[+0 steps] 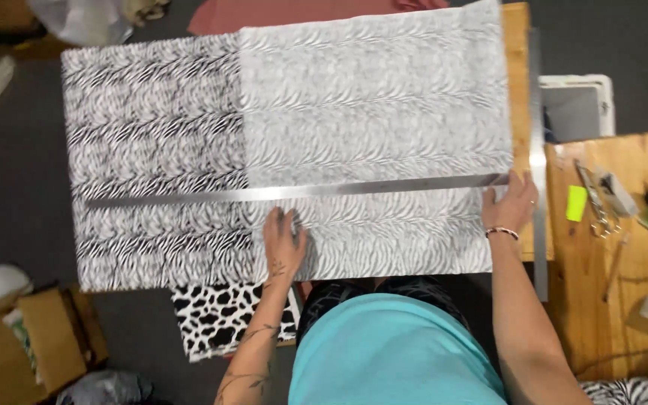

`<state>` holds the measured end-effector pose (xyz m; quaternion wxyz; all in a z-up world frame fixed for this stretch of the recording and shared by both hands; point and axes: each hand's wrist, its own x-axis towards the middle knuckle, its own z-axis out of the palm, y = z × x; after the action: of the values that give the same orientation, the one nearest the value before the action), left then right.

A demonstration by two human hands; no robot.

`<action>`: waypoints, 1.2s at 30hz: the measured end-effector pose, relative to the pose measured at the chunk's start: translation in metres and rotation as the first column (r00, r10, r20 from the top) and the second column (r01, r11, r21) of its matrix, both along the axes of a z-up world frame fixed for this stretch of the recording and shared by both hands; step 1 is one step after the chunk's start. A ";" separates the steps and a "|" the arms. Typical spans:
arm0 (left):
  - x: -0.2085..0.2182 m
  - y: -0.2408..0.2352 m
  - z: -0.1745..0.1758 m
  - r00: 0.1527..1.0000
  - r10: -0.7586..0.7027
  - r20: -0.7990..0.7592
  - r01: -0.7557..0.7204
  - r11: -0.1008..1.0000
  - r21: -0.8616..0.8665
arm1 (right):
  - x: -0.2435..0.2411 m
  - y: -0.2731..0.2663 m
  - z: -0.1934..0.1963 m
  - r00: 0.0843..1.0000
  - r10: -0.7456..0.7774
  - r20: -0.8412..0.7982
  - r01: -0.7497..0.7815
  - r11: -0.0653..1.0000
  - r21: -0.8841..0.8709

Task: The person measures a large piece of zebra-print fabric laid out on a wooden table using a long metal ruler. They repeatedly reposition the ruler across the fabric to check dimensions and smooth out the material with their hands.

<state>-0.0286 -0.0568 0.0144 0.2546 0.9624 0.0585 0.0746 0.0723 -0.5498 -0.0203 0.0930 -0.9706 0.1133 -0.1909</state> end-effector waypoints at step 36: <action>-0.014 0.039 0.011 0.987 -0.063 -0.149 0.052 0.996 -0.075 | -0.052 0.201 0.022 0.956 0.226 -0.186 -0.204 0.970 0.129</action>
<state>-0.0430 -0.0178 0.0250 0.2856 0.9569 0.0523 -0.0084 0.0201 -0.3492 0.0016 0.1540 -0.9849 0.0258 -0.0750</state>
